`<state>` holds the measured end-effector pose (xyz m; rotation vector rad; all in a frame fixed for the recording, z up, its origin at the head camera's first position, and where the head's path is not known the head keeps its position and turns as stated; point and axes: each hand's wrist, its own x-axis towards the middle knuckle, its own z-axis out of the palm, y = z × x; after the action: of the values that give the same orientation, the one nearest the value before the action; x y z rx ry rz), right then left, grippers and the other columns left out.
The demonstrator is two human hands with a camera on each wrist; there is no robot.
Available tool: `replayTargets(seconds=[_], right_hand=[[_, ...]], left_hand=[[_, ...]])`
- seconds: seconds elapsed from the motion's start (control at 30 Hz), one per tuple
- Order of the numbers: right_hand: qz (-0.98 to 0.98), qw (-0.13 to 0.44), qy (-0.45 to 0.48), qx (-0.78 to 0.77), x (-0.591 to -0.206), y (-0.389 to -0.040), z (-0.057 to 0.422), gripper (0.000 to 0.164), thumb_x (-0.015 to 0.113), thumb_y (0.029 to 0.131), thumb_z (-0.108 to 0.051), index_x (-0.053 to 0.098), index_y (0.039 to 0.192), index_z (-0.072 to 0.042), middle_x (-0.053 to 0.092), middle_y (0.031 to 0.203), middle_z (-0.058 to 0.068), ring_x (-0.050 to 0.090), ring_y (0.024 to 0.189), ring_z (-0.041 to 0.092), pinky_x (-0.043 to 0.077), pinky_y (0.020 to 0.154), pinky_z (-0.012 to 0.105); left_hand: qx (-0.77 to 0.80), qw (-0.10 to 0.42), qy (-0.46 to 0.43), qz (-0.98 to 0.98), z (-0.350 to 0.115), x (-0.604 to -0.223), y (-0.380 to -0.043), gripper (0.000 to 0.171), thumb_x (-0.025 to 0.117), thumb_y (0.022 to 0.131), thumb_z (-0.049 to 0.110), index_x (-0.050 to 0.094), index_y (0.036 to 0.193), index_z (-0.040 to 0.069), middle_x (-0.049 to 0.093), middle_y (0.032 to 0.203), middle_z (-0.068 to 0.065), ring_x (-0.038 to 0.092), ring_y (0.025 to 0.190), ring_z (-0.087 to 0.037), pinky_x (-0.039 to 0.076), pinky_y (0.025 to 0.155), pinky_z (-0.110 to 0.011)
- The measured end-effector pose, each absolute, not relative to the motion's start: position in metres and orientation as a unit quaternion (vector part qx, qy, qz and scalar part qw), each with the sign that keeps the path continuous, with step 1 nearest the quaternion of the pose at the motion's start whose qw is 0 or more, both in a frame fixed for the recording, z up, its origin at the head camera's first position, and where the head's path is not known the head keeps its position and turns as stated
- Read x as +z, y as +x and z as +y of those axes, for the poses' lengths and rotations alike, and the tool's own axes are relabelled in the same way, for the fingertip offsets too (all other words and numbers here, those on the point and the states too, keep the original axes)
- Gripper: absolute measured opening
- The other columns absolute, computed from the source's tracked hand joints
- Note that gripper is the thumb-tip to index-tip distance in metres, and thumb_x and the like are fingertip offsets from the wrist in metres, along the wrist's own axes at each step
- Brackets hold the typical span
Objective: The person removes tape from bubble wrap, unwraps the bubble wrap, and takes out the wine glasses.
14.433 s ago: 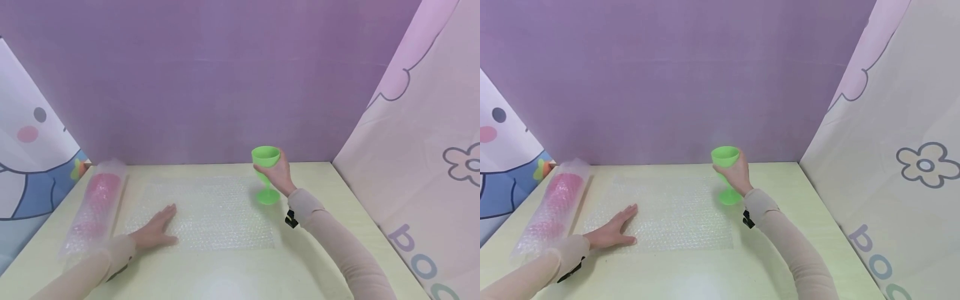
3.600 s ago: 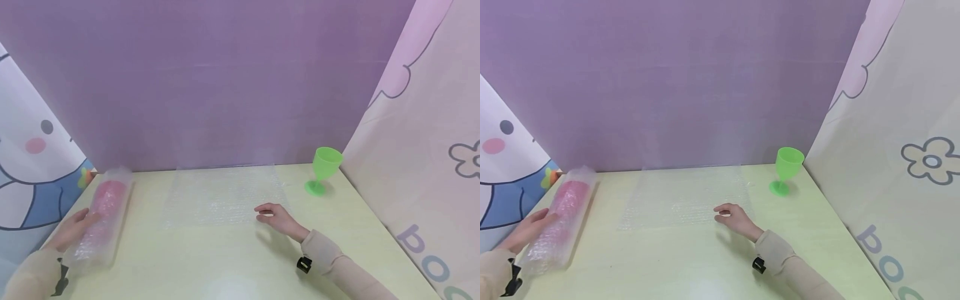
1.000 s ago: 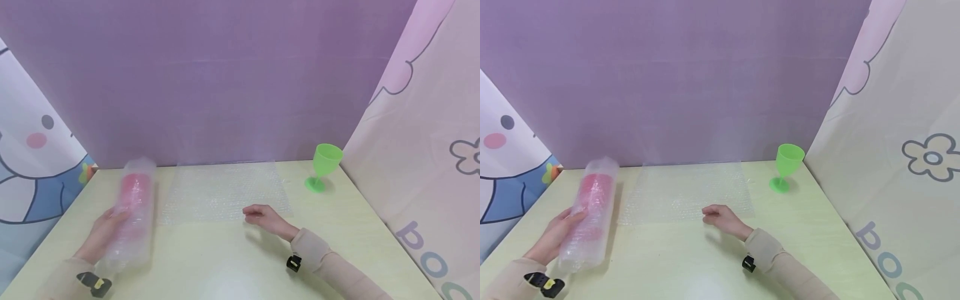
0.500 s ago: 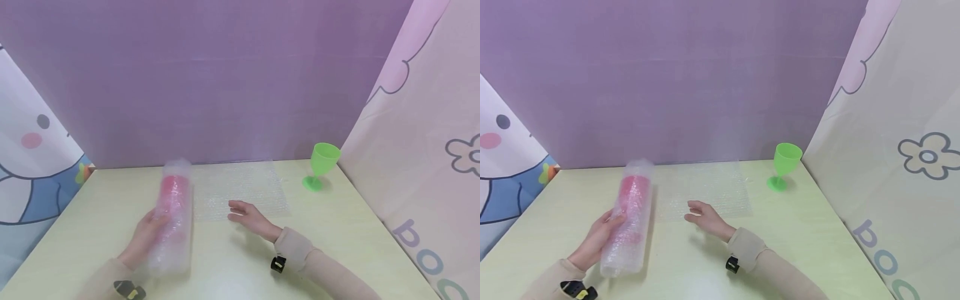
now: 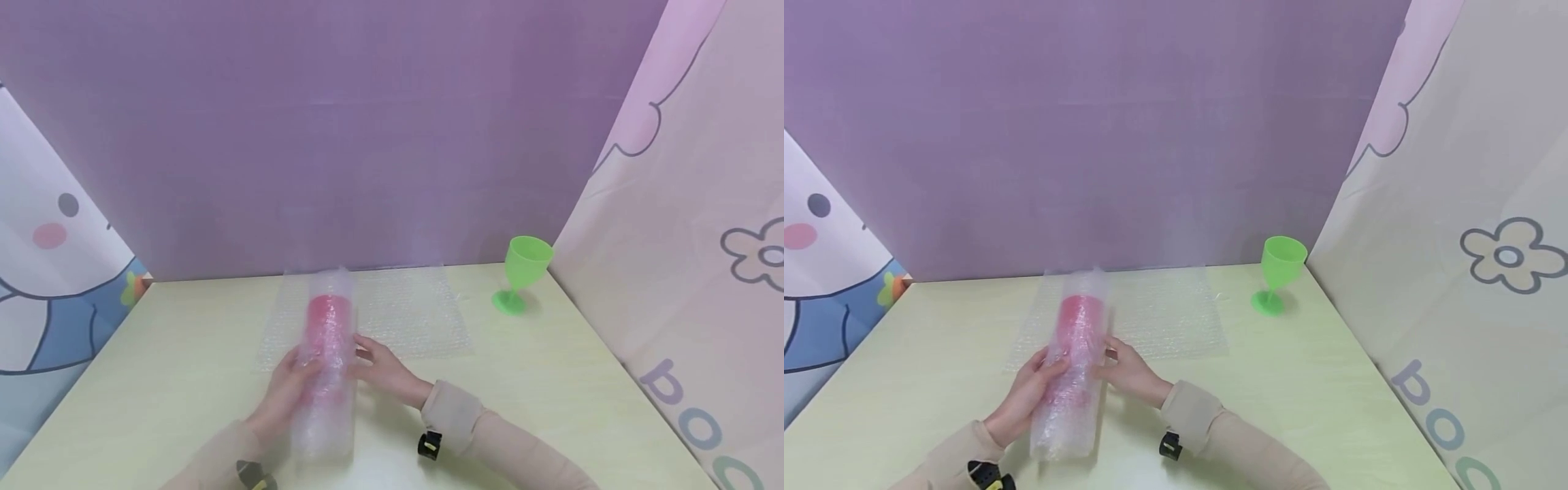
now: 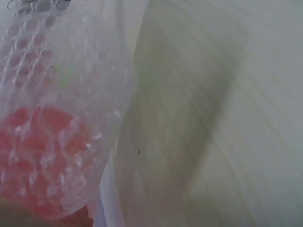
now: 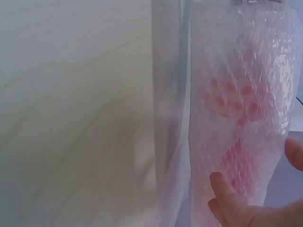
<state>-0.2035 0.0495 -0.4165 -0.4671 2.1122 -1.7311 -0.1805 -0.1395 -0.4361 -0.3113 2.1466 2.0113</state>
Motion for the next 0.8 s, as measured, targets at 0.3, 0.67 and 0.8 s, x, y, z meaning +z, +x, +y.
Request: replayTargets(seconds=[0.3, 0.67, 0.8], right_hand=[[0.769, 0.177, -0.144, -0.597, -0.423, -0.207, 0.062, 0.069, 0.064, 0.084, -0.018, 0.03, 0.142, -0.004, 0.033, 0.146, 0.012, 0.04, 0.129, 0.033, 0.045, 0.098, 0.041], [0.758, 0.188, -0.13, -0.611, -0.424, -0.216, 0.09, 0.072, 0.067, 0.082, -0.016, 0.029, 0.142, 0.0, 0.032, 0.146, 0.016, 0.038, 0.13, 0.034, 0.044, 0.1, 0.04], [0.753, 0.191, -0.13, -0.616, -0.425, -0.217, 0.097, 0.069, 0.066, 0.082, -0.013, 0.032, 0.141, -0.001, 0.035, 0.145, 0.016, 0.04, 0.128, 0.035, 0.043, 0.1, 0.041]], left_hand=[[0.687, 0.098, -0.094, 0.714, -0.122, -0.438, -0.182, 0.078, 0.055, 0.089, 0.034, 0.011, 0.146, 0.005, 0.038, 0.137, -0.022, 0.047, 0.115, -0.031, 0.05, 0.088, -0.037], [0.708, 0.11, -0.092, 0.692, -0.095, -0.446, -0.194, 0.072, 0.052, 0.09, 0.035, 0.016, 0.146, 0.007, 0.039, 0.137, -0.022, 0.048, 0.116, -0.033, 0.05, 0.088, -0.04], [0.711, 0.114, -0.089, 0.688, -0.089, -0.447, -0.197, 0.068, 0.05, 0.091, 0.033, 0.017, 0.145, 0.007, 0.039, 0.137, -0.023, 0.048, 0.115, -0.035, 0.049, 0.088, -0.042]])
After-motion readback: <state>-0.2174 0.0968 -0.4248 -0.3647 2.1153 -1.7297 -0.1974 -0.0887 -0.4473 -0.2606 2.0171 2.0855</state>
